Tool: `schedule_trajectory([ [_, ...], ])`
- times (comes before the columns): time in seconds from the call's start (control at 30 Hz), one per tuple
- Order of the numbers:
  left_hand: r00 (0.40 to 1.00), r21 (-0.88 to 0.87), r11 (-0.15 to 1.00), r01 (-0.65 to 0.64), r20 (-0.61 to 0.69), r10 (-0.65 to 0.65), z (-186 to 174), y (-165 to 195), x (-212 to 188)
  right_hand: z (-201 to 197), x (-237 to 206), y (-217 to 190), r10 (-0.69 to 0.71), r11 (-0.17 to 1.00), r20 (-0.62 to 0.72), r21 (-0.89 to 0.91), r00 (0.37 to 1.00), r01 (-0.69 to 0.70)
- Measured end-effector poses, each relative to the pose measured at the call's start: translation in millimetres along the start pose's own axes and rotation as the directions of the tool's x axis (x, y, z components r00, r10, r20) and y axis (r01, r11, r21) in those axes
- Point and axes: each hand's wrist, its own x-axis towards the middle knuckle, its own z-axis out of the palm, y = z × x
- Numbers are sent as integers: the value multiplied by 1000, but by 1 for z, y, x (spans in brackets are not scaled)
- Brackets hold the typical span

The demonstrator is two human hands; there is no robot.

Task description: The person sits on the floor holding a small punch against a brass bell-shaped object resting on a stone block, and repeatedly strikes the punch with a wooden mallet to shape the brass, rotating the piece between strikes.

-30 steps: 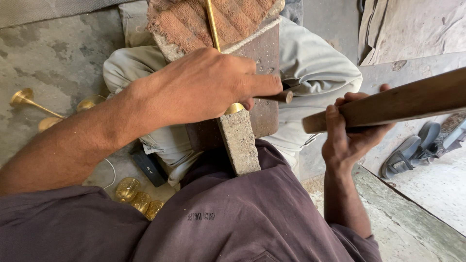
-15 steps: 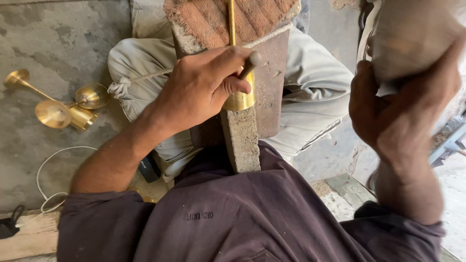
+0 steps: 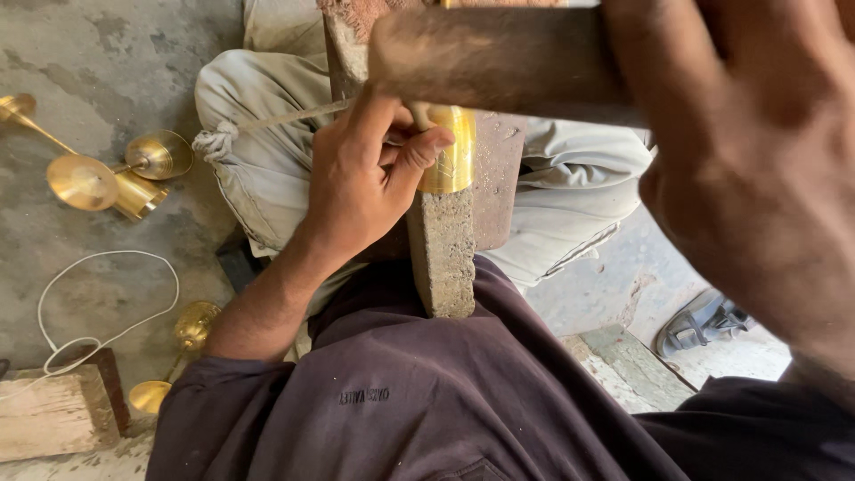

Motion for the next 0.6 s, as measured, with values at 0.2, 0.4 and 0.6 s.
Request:
schedule_trajectory([
  [0.2,981,120,991,-63,190,40,-4,-4,17,34,-28,23,89,916,-115,401,989,-36],
  [0.4,961,148,973,-176,240,137,-6,2,24,55,-46,36,172,895,-131,435,976,-99],
  [0.6,962,146,970,-195,223,160,2,2,17,35,-31,27,118,942,-89,324,989,-83],
])
